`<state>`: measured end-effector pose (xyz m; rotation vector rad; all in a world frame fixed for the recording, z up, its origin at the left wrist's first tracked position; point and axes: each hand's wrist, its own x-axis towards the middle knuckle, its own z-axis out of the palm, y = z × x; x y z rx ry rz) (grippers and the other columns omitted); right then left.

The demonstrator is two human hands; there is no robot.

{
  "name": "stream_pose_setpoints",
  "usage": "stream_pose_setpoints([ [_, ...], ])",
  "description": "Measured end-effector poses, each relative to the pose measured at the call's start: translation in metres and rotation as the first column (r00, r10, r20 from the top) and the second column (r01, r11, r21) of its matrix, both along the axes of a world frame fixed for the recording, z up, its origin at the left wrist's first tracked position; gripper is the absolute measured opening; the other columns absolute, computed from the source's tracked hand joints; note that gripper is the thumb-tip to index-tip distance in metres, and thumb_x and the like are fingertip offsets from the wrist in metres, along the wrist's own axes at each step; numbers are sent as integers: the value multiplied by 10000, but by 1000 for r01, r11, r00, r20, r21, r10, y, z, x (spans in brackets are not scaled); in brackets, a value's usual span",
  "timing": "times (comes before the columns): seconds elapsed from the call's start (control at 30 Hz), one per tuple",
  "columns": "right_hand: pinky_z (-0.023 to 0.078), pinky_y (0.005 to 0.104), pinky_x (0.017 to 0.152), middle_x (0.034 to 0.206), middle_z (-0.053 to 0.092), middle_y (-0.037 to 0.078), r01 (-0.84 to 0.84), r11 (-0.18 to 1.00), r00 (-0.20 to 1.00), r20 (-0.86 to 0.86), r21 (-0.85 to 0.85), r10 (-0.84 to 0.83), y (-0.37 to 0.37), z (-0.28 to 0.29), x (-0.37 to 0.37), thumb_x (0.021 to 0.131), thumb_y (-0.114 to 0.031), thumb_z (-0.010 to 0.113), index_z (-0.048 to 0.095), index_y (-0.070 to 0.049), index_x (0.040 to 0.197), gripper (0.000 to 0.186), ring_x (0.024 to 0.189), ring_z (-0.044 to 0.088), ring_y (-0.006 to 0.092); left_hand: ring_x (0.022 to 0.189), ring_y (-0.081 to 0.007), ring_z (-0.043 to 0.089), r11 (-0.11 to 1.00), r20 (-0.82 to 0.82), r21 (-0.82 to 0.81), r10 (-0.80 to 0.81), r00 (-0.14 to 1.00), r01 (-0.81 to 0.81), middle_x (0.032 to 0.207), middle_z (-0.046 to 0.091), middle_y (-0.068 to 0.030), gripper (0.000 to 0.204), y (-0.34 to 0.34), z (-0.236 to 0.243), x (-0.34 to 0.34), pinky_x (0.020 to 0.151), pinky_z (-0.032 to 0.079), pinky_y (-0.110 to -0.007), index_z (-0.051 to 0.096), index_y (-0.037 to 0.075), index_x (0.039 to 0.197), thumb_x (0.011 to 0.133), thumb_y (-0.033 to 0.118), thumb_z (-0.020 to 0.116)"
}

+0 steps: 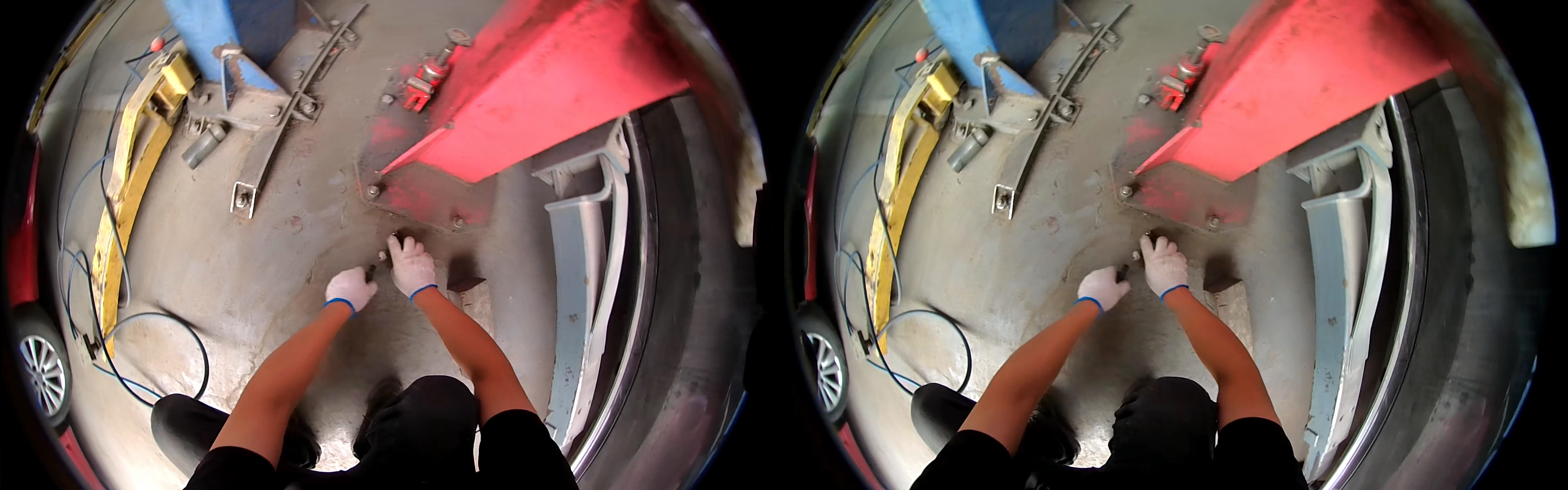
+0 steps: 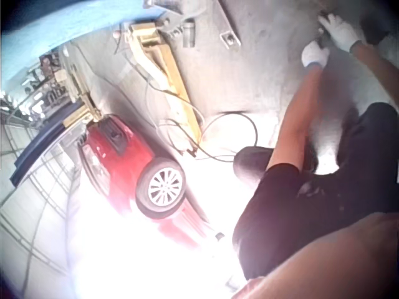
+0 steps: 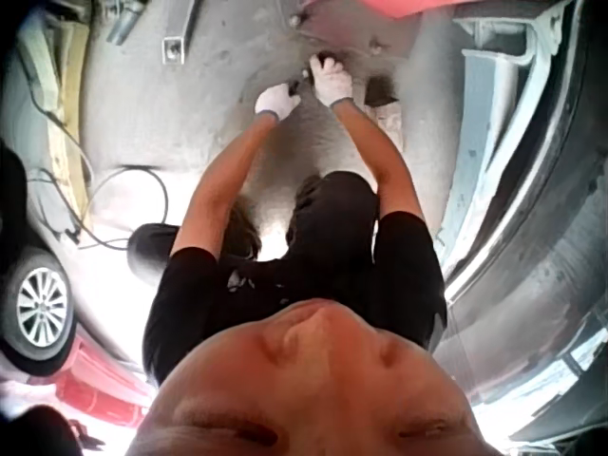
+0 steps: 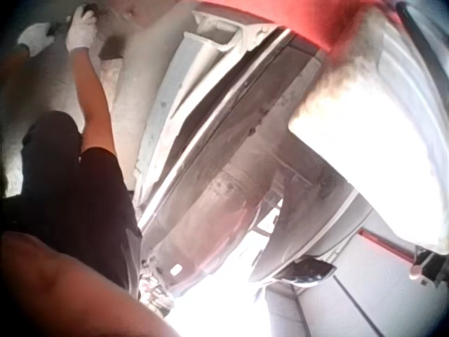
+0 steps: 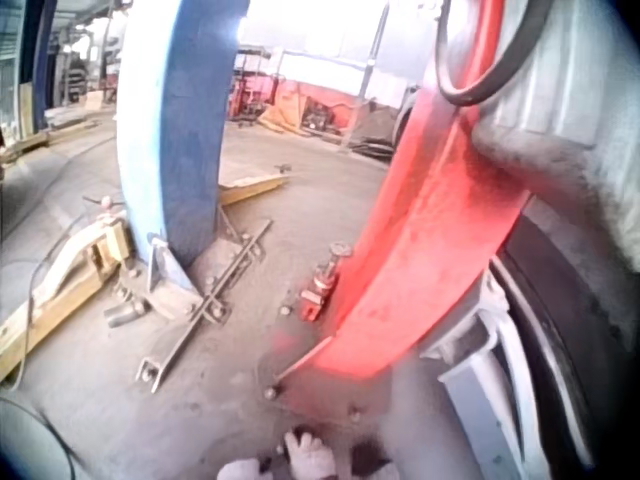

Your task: The person works on the front suspension of a car, removing a plastic splash shield and manipulating bolts on the brake caliper and wheel hub. They use a power tool to remove fasteners and handle various suspension components.

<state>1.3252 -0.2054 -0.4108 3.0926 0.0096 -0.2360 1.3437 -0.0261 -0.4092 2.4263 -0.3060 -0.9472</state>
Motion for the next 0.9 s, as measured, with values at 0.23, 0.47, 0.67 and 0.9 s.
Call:
stream_pose_setpoints([
  [0.23,545,490,732,1008,587,205,139,965,986,-120,222,-115,-3,9,15,789,-185,631,663,-125,968,191,875,649,389,919,-388,663,985,-45,-155,64,997,-71,925,689,-236,486,33,43,37,806,518,-451,664,-20,1000,801,424,668],
  [0.47,525,441,751,951,674,167,536,655,843,-305,533,-442,24,52,-115,768,-205,624,700,-104,835,143,848,658,350,741,-157,614,946,-204,-321,-27,979,-41,794,653,-97,429,21,149,44,664,495,-330,635,-65,1025,808,293,725],
  [0.67,518,383,785,935,667,137,557,358,722,-224,750,-654,15,187,-284,766,-128,607,677,-59,894,162,891,647,295,435,-97,377,853,-712,-518,-393,582,-59,629,485,22,221,-78,166,-111,408,300,-294,519,110,756,839,259,659],
  [0.9,523,365,675,804,646,107,825,165,374,-304,541,-876,71,371,-488,742,-68,560,620,-19,907,182,731,630,225,487,-52,435,610,-622,-758,-783,24,230,688,553,27,370,-134,232,-297,409,321,-227,628,87,1177,843,234,569],
])
